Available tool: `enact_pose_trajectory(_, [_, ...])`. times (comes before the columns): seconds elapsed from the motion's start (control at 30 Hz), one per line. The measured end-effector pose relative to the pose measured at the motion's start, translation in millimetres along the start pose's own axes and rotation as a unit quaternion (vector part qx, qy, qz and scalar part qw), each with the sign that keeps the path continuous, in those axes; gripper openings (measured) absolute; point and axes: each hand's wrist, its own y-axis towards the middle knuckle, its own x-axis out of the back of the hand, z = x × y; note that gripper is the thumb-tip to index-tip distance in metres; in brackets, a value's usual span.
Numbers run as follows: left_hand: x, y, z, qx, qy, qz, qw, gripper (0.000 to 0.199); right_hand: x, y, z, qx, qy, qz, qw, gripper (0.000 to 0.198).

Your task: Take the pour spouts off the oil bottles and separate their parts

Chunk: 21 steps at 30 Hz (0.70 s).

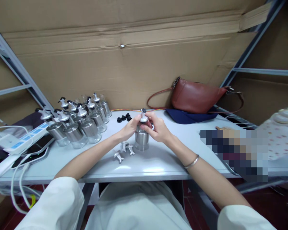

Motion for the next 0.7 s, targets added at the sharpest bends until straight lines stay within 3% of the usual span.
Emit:
enact_pose_trajectory(0.23, [-2.4,-2.0,-5.6,-0.032,0.035,-0.001,0.999,0.068,1.0,-3.7,-8.2,0.01,-0.027,-0.017,0.999,0.031])
enact_pose_trajectory(0.4, [3.9,0.8,-5.2,-0.096,0.09,-0.005,0.991,0.06,2.0,-2.6,-15.2,0.035,-0.083,-0.038,0.995,0.034])
enact_pose_trajectory(0.5, [8.0,4.0,-9.7,-0.111,0.122,-0.036,0.986,0.056,2.5,-0.8,-12.5,0.038,-0.063,-0.059,0.996,0.035])
enact_pose_trajectory(0.6, [12.7,4.8,-33.3,-0.149,0.149,-0.071,0.975,0.046,4.4,0.8,-7.2,0.038,-0.008,-0.114,0.993,0.039])
enact_pose_trajectory(0.7, [23.6,0.8,-81.2,-0.219,0.22,-0.121,0.943,0.036,5.5,1.2,-4.4,0.032,0.022,-0.154,0.987,0.038])
